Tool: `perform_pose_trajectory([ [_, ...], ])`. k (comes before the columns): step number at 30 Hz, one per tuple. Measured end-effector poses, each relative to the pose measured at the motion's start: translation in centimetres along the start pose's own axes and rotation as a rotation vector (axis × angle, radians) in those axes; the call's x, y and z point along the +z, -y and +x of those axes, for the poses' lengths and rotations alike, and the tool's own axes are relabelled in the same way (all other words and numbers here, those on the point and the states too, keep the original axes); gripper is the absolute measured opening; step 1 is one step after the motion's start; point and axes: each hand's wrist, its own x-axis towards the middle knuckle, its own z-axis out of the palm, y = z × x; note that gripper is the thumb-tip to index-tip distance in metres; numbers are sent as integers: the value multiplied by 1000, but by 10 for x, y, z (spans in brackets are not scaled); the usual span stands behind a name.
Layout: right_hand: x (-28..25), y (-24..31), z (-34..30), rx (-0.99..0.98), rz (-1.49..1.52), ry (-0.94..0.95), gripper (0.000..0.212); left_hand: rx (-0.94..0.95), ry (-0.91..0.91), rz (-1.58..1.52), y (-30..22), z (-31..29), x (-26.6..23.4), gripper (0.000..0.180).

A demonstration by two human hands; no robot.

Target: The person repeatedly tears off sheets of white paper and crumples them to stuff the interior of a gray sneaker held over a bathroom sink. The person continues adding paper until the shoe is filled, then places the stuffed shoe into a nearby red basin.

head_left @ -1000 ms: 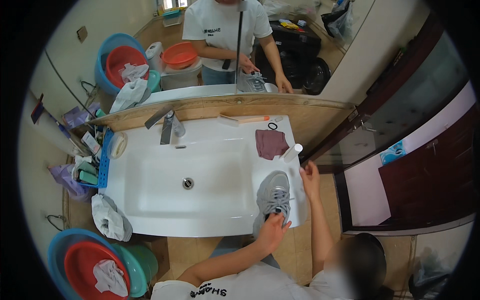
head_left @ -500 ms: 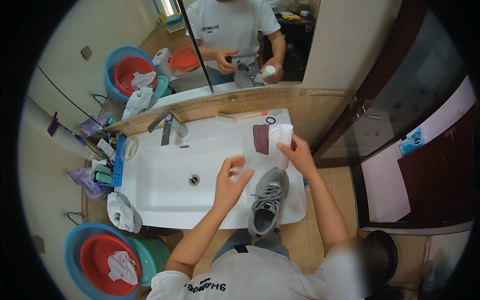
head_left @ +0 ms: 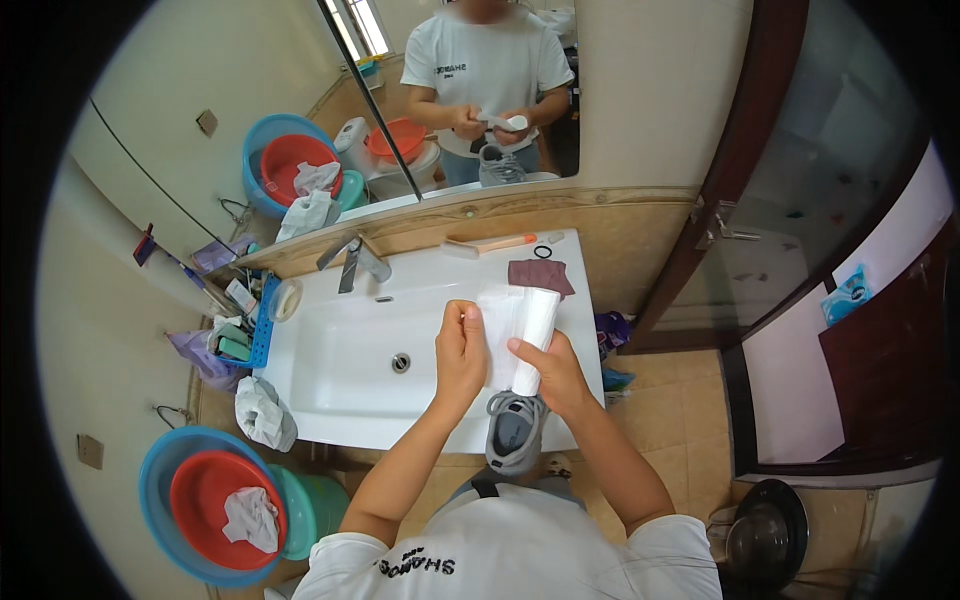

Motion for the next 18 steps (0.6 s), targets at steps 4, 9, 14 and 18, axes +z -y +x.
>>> perform_pose_trajectory([
  [4, 6, 5, -8, -7, -13, 3, 43, -22, 56, -12, -19, -12, -1, 21],
  [9, -6, 6, -13, 2, 21, -44, 43, -53, 22, -47, -28, -13, -39, 24],
  [14, -12, 13, -18, 30, 47, -56, 44, -50, -60, -84, -33, -11, -84, 26],
  [18, -15, 15, -19, 61, 16, -49, 45, -62, -133, -84, -34, -16, -116, 27],
])
